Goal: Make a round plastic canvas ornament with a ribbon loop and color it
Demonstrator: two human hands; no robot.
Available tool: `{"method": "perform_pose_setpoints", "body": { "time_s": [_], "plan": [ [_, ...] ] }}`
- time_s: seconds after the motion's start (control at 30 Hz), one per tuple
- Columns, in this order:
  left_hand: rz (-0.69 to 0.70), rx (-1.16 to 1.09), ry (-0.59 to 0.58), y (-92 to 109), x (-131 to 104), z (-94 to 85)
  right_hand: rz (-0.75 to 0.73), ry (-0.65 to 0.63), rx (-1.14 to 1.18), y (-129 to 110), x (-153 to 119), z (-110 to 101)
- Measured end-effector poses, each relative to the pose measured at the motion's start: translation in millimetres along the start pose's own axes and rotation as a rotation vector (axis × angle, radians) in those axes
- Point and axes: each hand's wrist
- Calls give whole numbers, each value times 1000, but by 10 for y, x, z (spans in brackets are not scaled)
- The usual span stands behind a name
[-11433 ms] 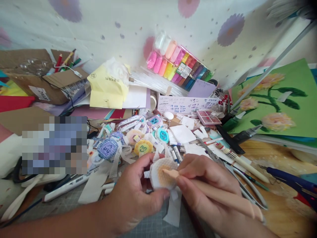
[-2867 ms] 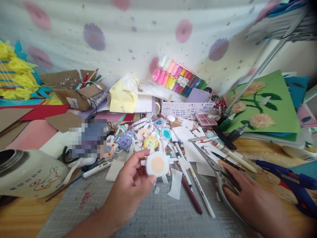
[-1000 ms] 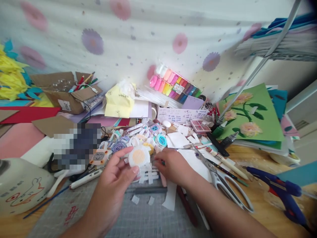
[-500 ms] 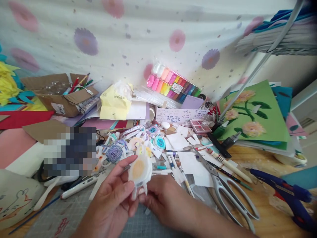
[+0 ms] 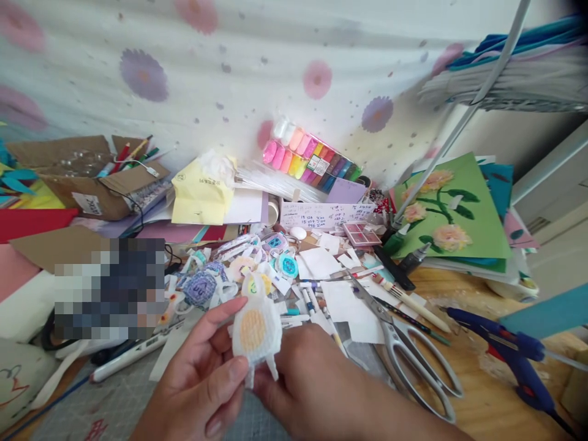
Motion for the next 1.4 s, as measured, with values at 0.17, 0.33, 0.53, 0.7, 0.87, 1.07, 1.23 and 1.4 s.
{"method": "perform_pose_setpoints", "body": {
  "time_s": [0.17,0.33,0.53,0.7,0.87,1.07,1.23,1.4],
  "plan": [
    [15,43,-1,0,6,-44,77,-31,-77,18,15,34],
    [247,157,15,-16,126,-127,139,-83,96,251,46,-200],
    [328,326,-50,-48,113,-137,108,80,770,542,-56,-489],
    [337,396,-89,-80,67,-107,19,49,1365,455,-64,-439],
    [351,536,-166,-133,79,-172,120,111,1481,273,-62,-251],
    [368,641,-211,-167,60,-223,309,240,948,109,-253,-220],
    [359,609,-186,-162,27,-168,232,337,805,22,-220,-171],
    [333,556,-105,-113,-10,-86,87,386,686,41,-124,-67]
  ]
}}
Point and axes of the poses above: each hand's wrist, its own x-axis towards the middle knuckle, its own z-axis out of the palm, y = z × x, and after that the axes turned 12 degrees about z, right-handed
